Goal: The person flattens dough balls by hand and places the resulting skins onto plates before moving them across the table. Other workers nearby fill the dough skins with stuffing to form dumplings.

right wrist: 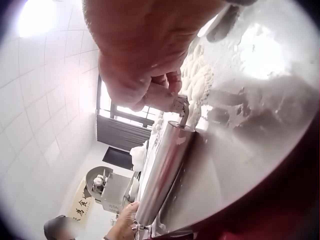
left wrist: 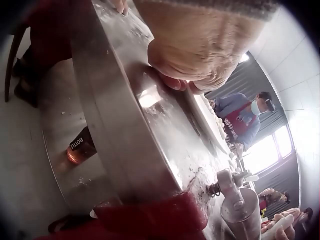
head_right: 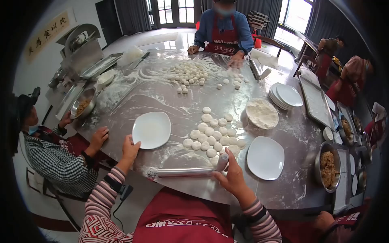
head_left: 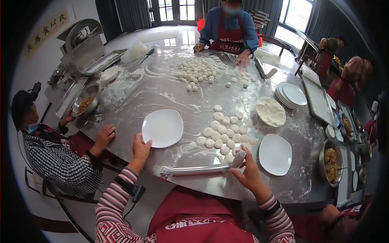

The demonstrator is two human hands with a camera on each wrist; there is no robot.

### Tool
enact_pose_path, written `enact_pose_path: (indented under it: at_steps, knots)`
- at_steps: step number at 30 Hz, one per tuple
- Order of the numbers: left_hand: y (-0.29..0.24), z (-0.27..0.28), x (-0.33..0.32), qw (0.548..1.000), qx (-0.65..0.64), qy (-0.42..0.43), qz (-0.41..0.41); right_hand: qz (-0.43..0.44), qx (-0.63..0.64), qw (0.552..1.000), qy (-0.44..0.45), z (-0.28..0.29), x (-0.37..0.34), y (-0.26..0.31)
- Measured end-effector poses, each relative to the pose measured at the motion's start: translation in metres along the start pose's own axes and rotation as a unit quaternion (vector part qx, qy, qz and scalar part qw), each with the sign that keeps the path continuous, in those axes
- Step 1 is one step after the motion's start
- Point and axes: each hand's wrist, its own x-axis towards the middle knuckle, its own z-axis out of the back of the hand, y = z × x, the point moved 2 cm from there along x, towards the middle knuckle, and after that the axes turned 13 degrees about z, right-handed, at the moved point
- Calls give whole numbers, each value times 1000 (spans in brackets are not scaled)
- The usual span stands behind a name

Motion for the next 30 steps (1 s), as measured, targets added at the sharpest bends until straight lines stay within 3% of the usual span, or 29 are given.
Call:
enact_pose_path:
  at_steps: [2, 3, 6, 11, 19, 21, 24, 26, 27, 29, 30]
  knots:
    - [-13, -14, -5, 999, -18, 44, 3, -100, 122, 986, -46, -5, 4, -19]
    - [4, 22, -9, 998, 18, 54, 7, -127, 146, 980, -55, -29, -13, 7]
    - [9, 0, -1, 995, -37, 94, -9, -62, 43, 995, -60, -16, -26, 14]
    - [-9, 11, -27, 991, -87, 102, 24, -88, 71, 992, -53, -13, -51, 30]
    - [8, 17, -32, 981, -109, 159, 7, -103, 43, 988, -102, -22, -50, 27]
    - [11, 15, -34, 980, -112, 161, 11, -108, 42, 990, -79, -13, -46, 28]
    - [12, 23, -39, 992, -75, 104, -5, -81, -38, 996, -9, 9, -51, 21]
    - [-14, 34, -56, 994, -39, -4, -99, -96, -184, 978, 1, 29, -66, -4]
    - [-30, 37, -64, 994, -37, -7, -99, -94, -181, 979, 1, 36, -66, -11]
    - [-73, 35, -83, 975, -19, 79, -208, -86, -330, 940, -31, 52, -64, -22]
    - [-92, 29, -94, 965, -11, 152, -213, -86, -325, 941, -32, 57, -65, -30]
